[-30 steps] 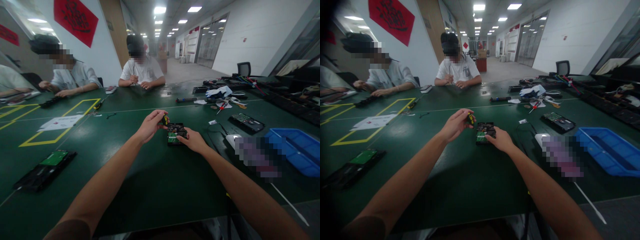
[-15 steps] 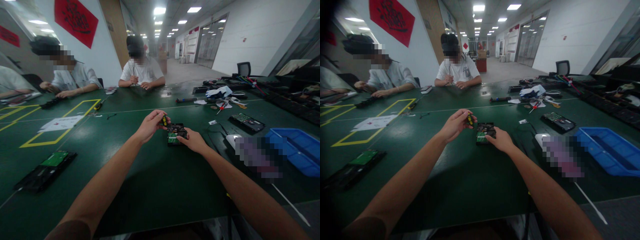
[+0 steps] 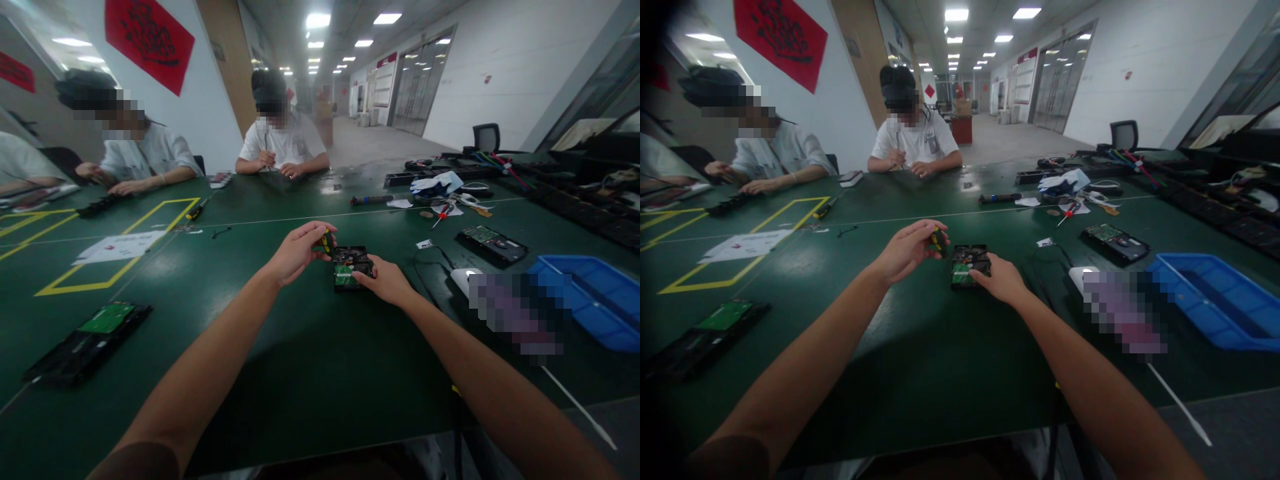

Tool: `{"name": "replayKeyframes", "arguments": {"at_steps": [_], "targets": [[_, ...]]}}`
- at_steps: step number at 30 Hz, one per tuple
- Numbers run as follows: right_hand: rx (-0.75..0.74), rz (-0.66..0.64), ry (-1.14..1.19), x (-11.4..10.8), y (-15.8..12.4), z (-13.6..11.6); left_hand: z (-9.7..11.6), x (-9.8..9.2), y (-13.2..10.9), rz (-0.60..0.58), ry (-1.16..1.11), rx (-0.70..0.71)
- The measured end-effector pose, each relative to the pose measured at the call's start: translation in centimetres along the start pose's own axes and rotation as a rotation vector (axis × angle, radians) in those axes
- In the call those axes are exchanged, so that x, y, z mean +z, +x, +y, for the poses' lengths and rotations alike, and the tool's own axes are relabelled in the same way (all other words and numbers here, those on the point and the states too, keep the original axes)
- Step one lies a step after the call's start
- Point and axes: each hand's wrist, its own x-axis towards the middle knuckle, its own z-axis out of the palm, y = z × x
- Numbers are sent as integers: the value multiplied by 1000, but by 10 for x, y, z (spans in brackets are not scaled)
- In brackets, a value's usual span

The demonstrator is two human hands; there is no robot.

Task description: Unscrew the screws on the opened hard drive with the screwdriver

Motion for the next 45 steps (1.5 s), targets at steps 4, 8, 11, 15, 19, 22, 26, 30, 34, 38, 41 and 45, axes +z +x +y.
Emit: {"name": "replayKeyframes", "arguments": {"at_steps": [4, 8, 11, 15, 19, 22, 26, 30, 34, 38, 41, 45], "targets": [[0, 14, 1, 1, 0, 0, 1, 0, 0, 5, -54, -32], [-4, 16, 2, 1, 0, 0, 0, 1, 0, 33, -89, -39], [-1, 15, -8, 1, 0, 1, -1, 3, 0, 28, -72, -29], [-8, 20, -9, 1, 0, 1, -1, 5, -1, 3, -21, -17], [6, 13, -4, 1, -1, 0, 0, 4, -1, 18, 46, 4], [7, 10, 3, 1, -1, 0, 1, 3, -2, 50, 97, 13], [-9, 20, 8, 2, 0, 2, 2, 4, -3, 35, 68, -2], [-1, 15, 1, 2, 0, 2, 2, 5, -2, 37, -27, -26], [-1, 4, -15, 1, 0, 1, 2, 6, -2, 23, -57, -36], [-6, 6, -13, 2, 1, 2, 2, 5, -1, 10, 1, -8], [0, 18, -13, 3, 1, 3, 2, 5, -1, 7, 14, 1], [8, 20, -21, 2, 0, 2, 1, 5, -2, -16, -52, -19]]}}
